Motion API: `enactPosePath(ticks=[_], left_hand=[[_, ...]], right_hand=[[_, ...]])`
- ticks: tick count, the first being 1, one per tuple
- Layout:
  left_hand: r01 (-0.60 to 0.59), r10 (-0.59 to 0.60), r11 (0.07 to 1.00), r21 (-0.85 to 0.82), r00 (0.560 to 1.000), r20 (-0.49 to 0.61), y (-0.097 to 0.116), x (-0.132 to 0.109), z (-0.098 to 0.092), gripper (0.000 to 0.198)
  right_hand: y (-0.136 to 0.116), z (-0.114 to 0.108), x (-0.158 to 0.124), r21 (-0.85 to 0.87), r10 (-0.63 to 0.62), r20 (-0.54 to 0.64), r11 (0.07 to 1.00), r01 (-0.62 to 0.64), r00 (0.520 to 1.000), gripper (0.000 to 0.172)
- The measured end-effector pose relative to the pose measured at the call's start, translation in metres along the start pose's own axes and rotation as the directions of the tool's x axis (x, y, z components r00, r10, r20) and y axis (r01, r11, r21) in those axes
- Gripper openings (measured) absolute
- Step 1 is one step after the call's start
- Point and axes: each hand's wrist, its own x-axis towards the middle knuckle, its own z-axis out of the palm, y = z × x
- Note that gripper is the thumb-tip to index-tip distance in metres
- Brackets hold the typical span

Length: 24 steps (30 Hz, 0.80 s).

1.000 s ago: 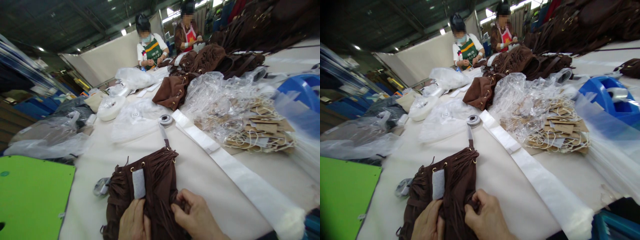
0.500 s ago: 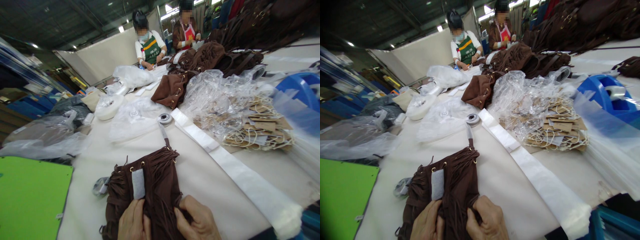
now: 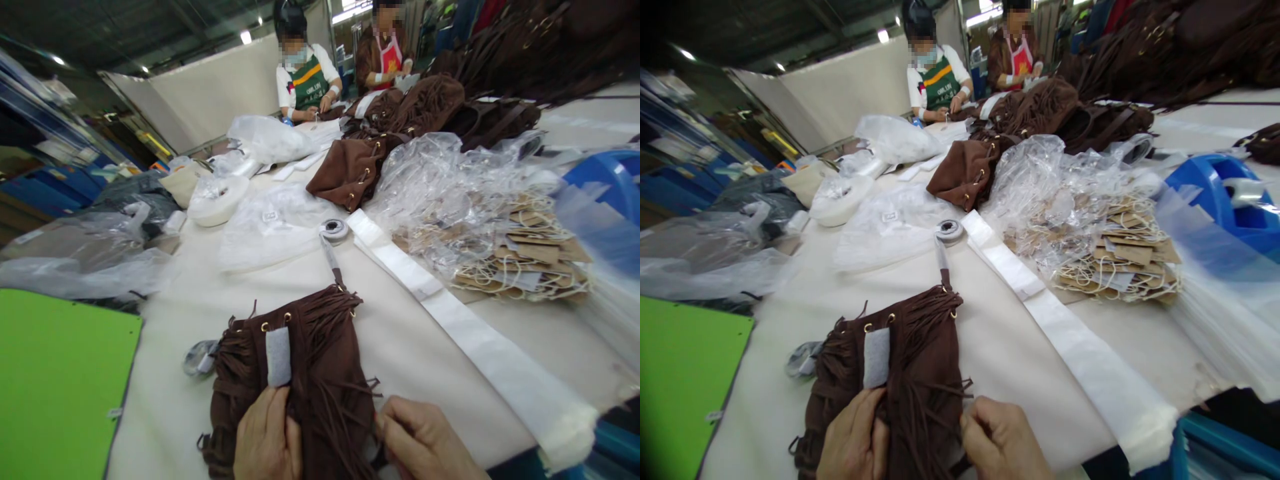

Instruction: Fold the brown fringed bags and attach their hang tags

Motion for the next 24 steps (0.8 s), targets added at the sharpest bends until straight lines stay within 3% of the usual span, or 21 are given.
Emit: enactPosePath(ticks=[3, 6, 8, 13, 20, 24], left_hand=[[0.027, -0.027, 1.0, 0.002, 1.0, -0.005, 0.0, -0.001, 0.001, 0.027], [0.028, -0.028, 1.0, 0.004, 1.0, -0.012, 0.0, -0.002, 0.002, 0.027], [0.023, -0.023, 1.0, 0.005, 1.0, -0.017, 0.0, -0.001, 0.001, 0.027], [0.04, -0.039, 0.999, 0.013, 0.999, -0.01, 0.002, 0.002, -0.001, 0.025], [0.084, -0.084, 0.996, -0.007, 0.996, -0.015, 0.007, 0.004, -0.004, 0.024], [0.071, -0.071, 0.997, -0.005, 0.997, -0.018, 0.006, 0.004, -0.003, 0.023]], right_hand=[[-0.017, -0.011, 0.011, -0.157, -0.075, -0.043, 0.985, 0.067, 0.996, 0.033], [-0.03, -0.007, 0.027, -0.282, -0.098, -0.089, 0.957, 0.069, 0.991, 0.019], [-0.035, 0.001, 0.037, -0.229, -0.053, -0.066, 0.973, 0.037, 0.996, 0.013], [-0.035, 0.01, 0.04, 0.082, 0.0, 0.031, 0.997, -0.003, 1.0, 0.016], [-0.007, 0.013, 0.022, 0.238, -0.024, -0.21, 0.968, 0.075, 0.977, 0.028], [-0.005, 0.011, 0.022, 0.24, -0.03, -0.186, 0.968, 0.075, 0.982, 0.023]])
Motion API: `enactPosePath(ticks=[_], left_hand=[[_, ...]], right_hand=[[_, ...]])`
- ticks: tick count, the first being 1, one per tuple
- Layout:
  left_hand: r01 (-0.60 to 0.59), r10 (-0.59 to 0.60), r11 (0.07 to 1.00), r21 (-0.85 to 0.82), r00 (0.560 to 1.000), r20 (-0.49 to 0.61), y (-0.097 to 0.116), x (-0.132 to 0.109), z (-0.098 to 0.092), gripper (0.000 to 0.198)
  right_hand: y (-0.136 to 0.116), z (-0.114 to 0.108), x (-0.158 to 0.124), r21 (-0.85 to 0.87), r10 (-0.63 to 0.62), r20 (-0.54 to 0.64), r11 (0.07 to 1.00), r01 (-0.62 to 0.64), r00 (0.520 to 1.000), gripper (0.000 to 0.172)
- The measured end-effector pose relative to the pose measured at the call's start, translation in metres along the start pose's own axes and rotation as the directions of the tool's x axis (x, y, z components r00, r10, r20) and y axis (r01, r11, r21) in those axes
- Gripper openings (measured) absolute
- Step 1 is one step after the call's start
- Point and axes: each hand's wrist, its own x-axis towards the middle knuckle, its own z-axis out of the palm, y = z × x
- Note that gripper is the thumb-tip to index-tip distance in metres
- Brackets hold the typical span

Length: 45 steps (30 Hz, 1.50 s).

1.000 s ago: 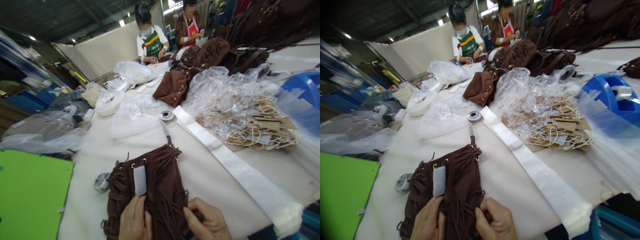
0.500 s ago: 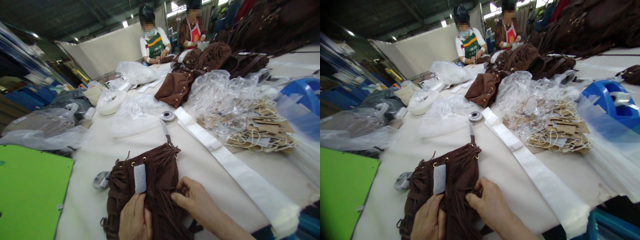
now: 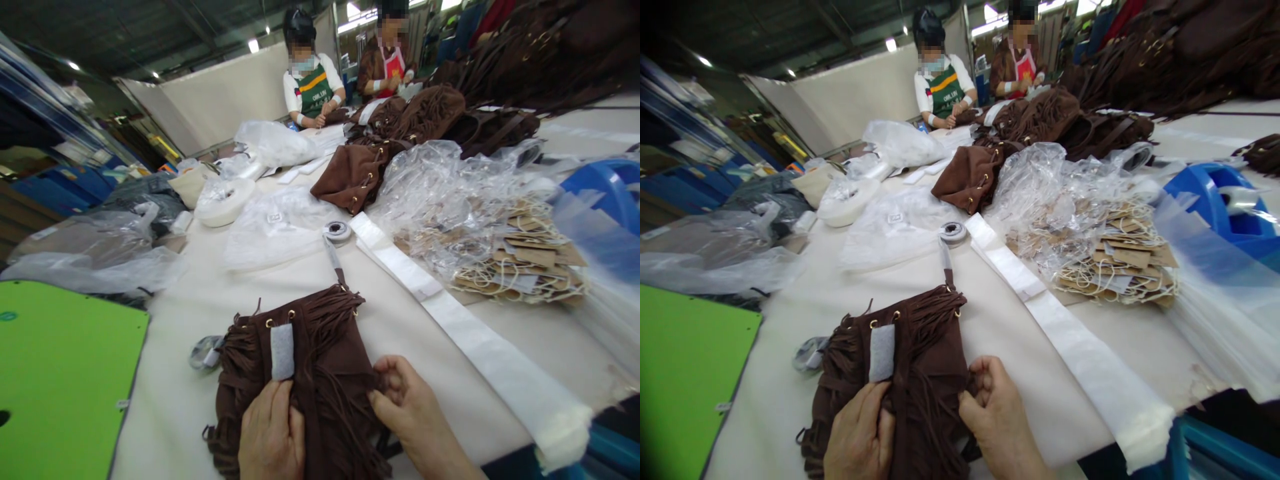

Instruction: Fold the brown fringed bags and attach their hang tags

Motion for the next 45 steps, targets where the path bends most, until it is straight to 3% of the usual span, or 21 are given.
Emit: enactPosePath(ticks=[4, 12, 17, 21, 23, 26, 29, 32, 36, 38, 40, 42, 45], left_hand=[[-0.005, 0.005, 1.0, -0.021, 1.0, -0.006, -0.001, 0.001, -0.002, 0.025], [0.045, -0.047, 0.996, -0.078, 0.999, -0.024, 0.005, 0.007, -0.009, 0.028], [0.047, -0.049, 0.996, -0.078, 0.999, -0.023, 0.005, 0.006, -0.009, 0.028], [0.063, -0.066, 0.994, -0.084, 0.997, -0.03, 0.005, 0.006, -0.009, 0.029], [0.062, -0.065, 0.995, -0.082, 0.998, -0.027, 0.006, 0.007, -0.009, 0.03], [0.057, -0.059, 0.995, -0.082, 0.998, -0.029, 0.006, 0.008, -0.009, 0.03], [0.063, -0.065, 0.994, -0.084, 0.998, -0.021, 0.005, 0.007, -0.009, 0.03], [0.074, -0.074, 0.992, -0.099, 0.997, 0.003, 0.004, 0.007, -0.008, 0.03], [0.084, -0.083, 0.991, -0.1, 0.996, 0.02, 0.004, 0.006, -0.009, 0.03], [0.082, -0.081, 0.993, -0.088, 0.997, 0.012, 0.005, 0.006, -0.009, 0.029], [0.076, -0.077, 0.993, -0.086, 0.997, -0.001, 0.006, 0.007, -0.01, 0.029], [0.073, -0.074, 0.993, -0.091, 0.997, -0.014, 0.007, 0.007, -0.009, 0.029], [0.076, -0.079, 0.994, -0.084, 0.996, -0.031, 0.008, 0.007, -0.007, 0.029]], right_hand=[[-0.014, -0.006, 0.004, -0.284, -0.006, 0.125, 0.958, 0.042, 0.992, 0.014], [-0.026, -0.012, 0.01, -0.269, -0.027, 0.271, 0.958, 0.103, 0.962, 0.02], [-0.036, -0.015, 0.007, -0.006, 0.003, 0.431, 1.0, -0.001, 0.902, 0.018], [-0.032, -0.019, 0.006, 0.14, -0.001, 0.566, 0.986, -0.094, 0.825, 0.035], [-0.023, -0.016, 0.006, 0.156, -0.047, 0.537, 0.987, -0.044, 0.842, 0.037], [-0.007, -0.006, 0.003, 0.095, -0.148, 0.349, 0.988, 0.122, 0.925, 0.029], [0.005, 0.005, -0.002, 0.1, -0.238, 0.224, 0.97, 0.221, 0.945, 0.019], [0.007, 0.013, -0.007, 0.178, -0.227, 0.144, 0.963, 0.201, 0.963, 0.01], [0.006, 0.015, -0.009, 0.251, -0.067, 0.075, 0.967, 0.046, 0.995, 0.013], [0.007, 0.013, -0.01, 0.218, -0.043, 0.088, 0.976, 0.023, 0.995, 0.015], [0.01, 0.009, -0.009, 0.128, -0.109, 0.137, 0.988, 0.091, 0.985, 0.012], [0.012, 0.005, -0.008, -0.009, -0.235, 0.178, 0.971, 0.24, 0.956, 0.012], [0.013, 0.007, -0.005, -0.203, -0.448, 0.149, 0.859, 0.47, 0.882, 0.015]])
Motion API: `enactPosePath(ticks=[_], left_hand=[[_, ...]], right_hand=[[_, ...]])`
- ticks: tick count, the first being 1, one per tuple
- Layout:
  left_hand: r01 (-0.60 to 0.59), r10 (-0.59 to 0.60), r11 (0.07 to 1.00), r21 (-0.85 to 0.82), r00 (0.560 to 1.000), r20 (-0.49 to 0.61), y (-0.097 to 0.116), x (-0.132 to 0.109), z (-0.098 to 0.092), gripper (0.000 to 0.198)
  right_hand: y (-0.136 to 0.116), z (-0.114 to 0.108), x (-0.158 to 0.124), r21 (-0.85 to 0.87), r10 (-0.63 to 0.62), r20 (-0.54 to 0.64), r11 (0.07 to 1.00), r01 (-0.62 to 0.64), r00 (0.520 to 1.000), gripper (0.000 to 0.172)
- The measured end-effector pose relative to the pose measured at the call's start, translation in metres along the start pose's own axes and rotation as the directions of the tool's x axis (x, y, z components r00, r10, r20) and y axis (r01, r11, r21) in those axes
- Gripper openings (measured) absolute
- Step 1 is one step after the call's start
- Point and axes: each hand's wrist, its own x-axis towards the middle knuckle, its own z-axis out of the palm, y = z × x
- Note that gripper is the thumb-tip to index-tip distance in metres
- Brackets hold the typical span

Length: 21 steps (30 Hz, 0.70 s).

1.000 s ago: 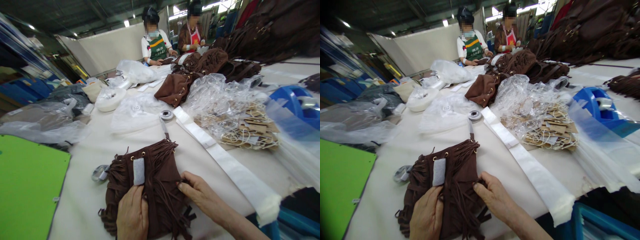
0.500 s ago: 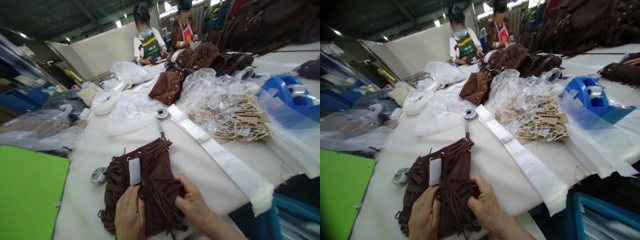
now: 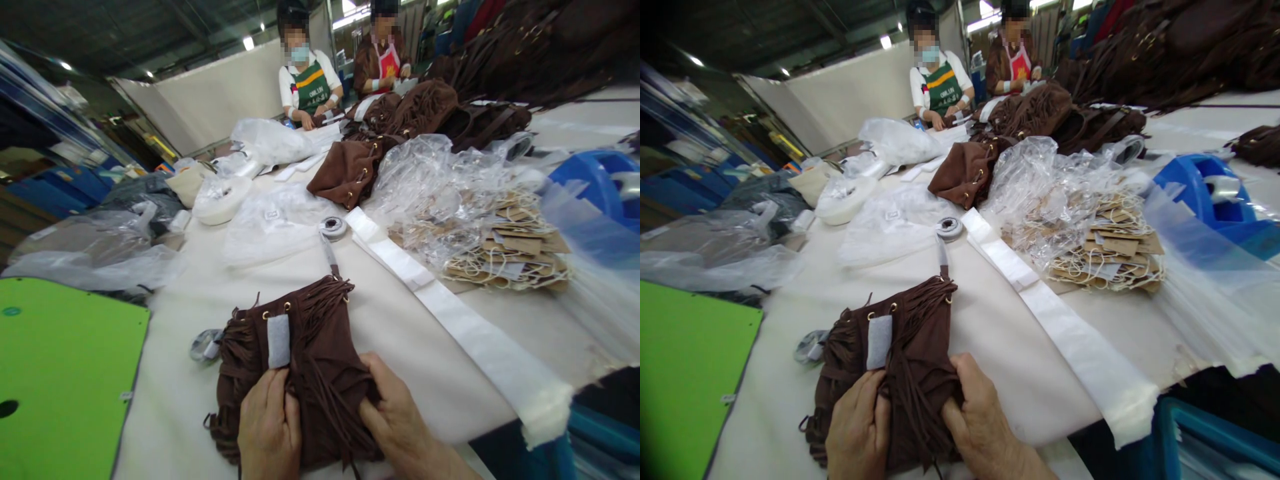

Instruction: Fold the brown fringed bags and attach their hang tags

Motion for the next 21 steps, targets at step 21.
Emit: enactPosePath(ticks=[21], left_hand=[[-0.003, 0.003, 1.0, -0.017, 1.0, -0.012, -0.002, -0.005, 0.001, 0.026]], right_hand=[[-0.03, -0.027, 0.018, 0.308, 0.344, 0.302, 0.847, -0.433, 0.889, 0.011]])
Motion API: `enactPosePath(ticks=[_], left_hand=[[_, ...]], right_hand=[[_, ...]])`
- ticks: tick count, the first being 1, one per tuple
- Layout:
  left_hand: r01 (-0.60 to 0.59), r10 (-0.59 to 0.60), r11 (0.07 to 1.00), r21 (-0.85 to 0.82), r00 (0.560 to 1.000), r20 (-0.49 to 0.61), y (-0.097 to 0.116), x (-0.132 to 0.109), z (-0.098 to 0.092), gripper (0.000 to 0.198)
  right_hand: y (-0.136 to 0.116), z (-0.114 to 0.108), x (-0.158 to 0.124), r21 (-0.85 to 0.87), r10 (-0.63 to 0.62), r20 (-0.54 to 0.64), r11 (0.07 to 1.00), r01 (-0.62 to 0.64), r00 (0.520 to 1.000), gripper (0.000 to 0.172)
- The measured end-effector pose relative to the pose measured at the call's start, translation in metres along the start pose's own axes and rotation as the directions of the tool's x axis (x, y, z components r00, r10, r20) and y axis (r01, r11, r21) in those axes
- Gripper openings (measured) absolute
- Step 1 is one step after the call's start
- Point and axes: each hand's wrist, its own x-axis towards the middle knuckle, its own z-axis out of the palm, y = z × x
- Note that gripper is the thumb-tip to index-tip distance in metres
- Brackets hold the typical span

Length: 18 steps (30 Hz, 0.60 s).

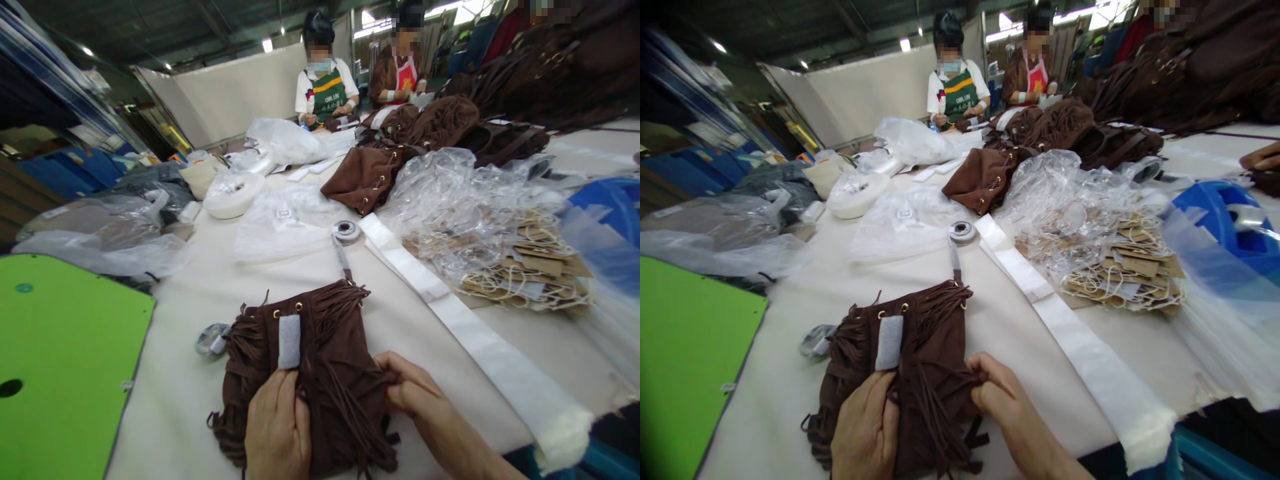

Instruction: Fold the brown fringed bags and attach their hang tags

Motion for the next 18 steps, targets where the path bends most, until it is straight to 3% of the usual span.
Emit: enactPosePath(ticks=[5, 8, 11, 14, 18], left_hand=[[-0.013, 0.013, 0.999, 0.03, 1.0, -0.011, -0.003, -0.004, 0.003, 0.025], [-0.006, 0.006, 0.999, 0.04, 1.0, -0.005, -0.002, -0.003, 0.005, 0.024], [-0.022, 0.022, 0.999, 0.041, 1.0, -0.002, -0.001, -0.001, 0.006, 0.022], [-0.049, 0.049, 0.998, 0.037, 0.999, -0.009, -0.005, -0.002, 0.006, 0.023], [-0.134, 0.131, 0.989, -0.067, 0.99, -0.056, -0.009, -0.006, -0.002, 0.028]], right_hand=[[-0.006, 0.003, 0.004, -0.054, 0.068, -0.029, 0.996, -0.07, 0.997, 0.033], [0.015, 0.01, 0.0, -0.048, 0.045, -0.146, 0.997, -0.052, 0.988, 0.031], [0.033, 0.011, -0.004, -0.266, -0.065, -0.288, 0.964, -0.014, 0.955, 0.03], [0.039, 0.007, -0.007, -0.584, -0.256, -0.292, 0.81, 0.04, 0.921, 0.028], [0.043, -0.001, -0.009, -0.796, -0.375, -0.22, 0.602, 0.057, 0.9, 0.016]])
